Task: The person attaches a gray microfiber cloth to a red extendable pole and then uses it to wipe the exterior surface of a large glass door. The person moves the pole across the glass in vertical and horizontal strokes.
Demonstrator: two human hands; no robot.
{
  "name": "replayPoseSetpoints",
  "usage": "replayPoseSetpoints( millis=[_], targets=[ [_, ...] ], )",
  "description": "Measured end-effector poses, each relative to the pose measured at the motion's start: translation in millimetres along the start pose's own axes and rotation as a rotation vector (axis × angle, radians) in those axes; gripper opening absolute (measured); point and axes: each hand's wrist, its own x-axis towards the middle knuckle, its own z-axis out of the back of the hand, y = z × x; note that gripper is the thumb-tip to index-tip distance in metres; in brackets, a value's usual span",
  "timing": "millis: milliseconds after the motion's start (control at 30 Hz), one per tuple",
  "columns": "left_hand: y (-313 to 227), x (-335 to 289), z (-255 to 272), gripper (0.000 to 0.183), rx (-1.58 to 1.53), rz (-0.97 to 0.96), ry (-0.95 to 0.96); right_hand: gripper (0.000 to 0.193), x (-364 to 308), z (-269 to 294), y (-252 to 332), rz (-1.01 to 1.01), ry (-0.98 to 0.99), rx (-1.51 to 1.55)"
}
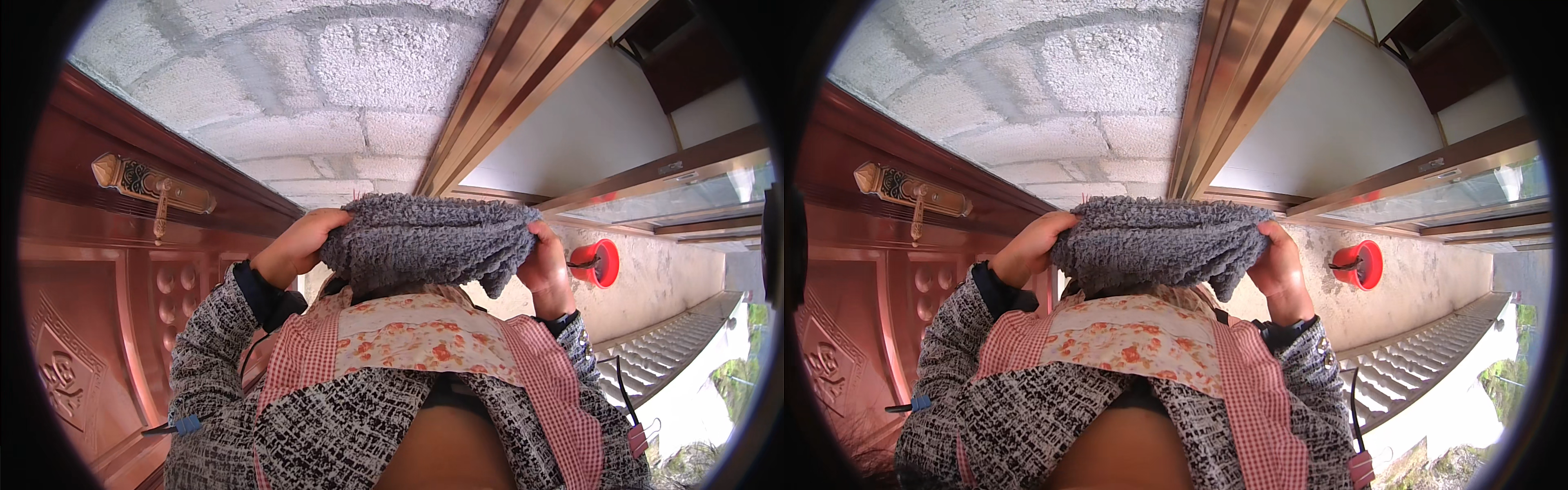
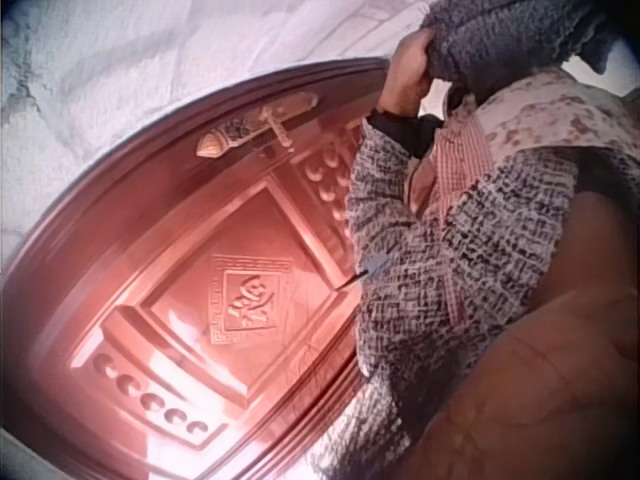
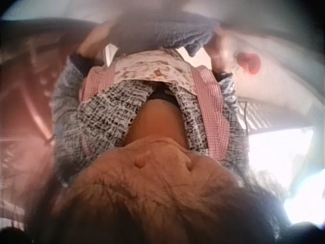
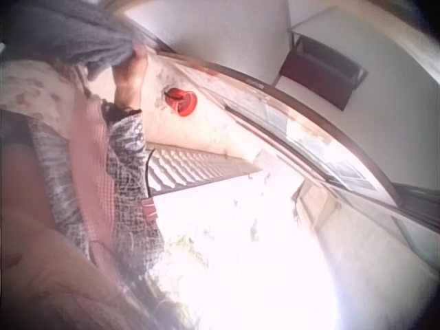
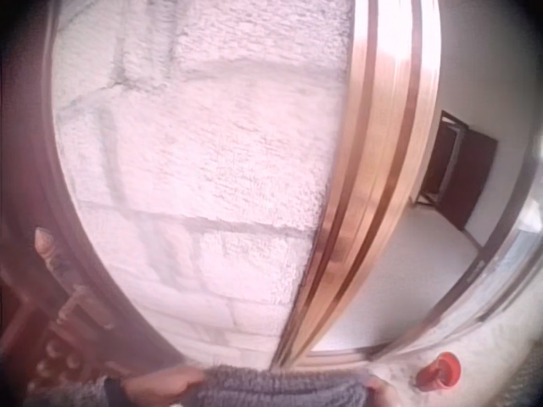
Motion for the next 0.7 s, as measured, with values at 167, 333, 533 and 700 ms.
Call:
replayPoseSetpoints(
  millis=[167,333,533,700],
  targets=[
    [16,-3,5,0.034,-0.140,0.098,0.115,0.039,-9,8,-4,-0.083,-0.052,-0.009],
    [39,-4,10,0.045,-0.456,0.036,0.330,0.037,-12,18,-1,-0.061,-0.015,-0.148],
    [55,-5,-3,0.047,-0.552,-0.092,0.287,0.034,-34,3,27,-0.140,-0.083,-0.542],
    [45,3,-8,0.038,-0.392,0.073,0.219,0.032,-32,-28,44,-0.212,0.168,-1.249]
  ],
)
